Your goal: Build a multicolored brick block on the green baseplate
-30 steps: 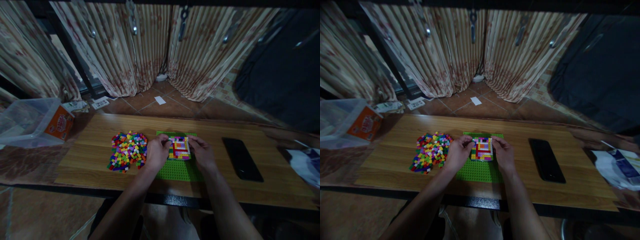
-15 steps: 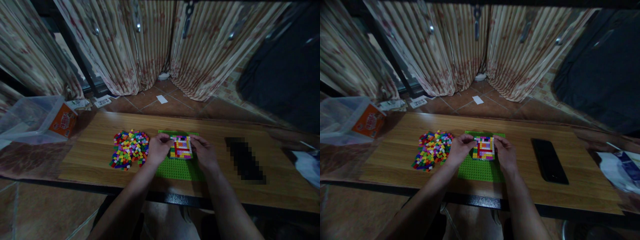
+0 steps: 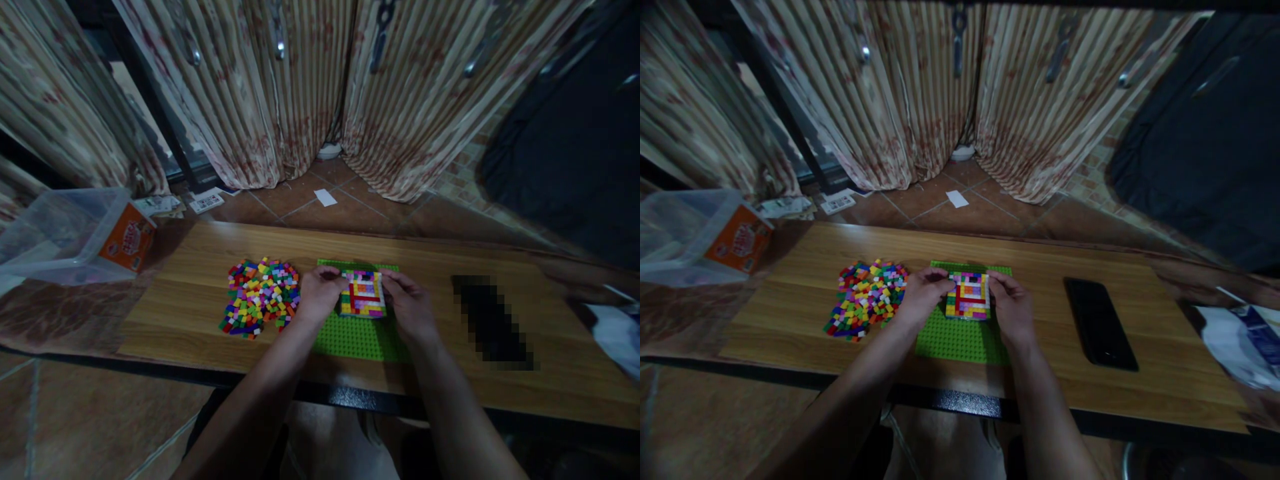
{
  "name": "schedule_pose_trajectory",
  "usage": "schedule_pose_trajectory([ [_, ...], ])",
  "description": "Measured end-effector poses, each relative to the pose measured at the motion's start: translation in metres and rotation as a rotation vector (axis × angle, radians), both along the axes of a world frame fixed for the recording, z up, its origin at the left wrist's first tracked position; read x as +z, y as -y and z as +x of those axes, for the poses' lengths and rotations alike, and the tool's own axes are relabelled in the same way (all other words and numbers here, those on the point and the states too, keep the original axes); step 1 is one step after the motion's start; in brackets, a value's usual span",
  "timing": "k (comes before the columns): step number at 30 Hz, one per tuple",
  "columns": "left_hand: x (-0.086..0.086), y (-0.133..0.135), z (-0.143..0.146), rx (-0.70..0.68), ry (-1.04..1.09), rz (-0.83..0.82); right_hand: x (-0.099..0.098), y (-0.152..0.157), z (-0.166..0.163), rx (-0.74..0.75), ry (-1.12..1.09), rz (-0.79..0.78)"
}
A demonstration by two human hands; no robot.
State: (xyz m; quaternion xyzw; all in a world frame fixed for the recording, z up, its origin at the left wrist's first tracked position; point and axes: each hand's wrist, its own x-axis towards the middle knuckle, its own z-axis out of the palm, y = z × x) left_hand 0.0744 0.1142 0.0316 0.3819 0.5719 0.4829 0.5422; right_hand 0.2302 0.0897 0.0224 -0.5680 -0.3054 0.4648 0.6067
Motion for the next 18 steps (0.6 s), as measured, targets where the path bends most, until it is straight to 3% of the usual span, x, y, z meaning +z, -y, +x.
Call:
schedule_pose_trajectory([
  [12,-0.001,0.009,-0.005,-0.067,0.01,0.08,0.001,0.002,0.001,-0.005,0.037,-0.007],
  [18,0.007,0.002,-0.037,-0.099,-0.173,0.203,0.001,0.003,0.002,-0.014,0.081,-0.061],
])
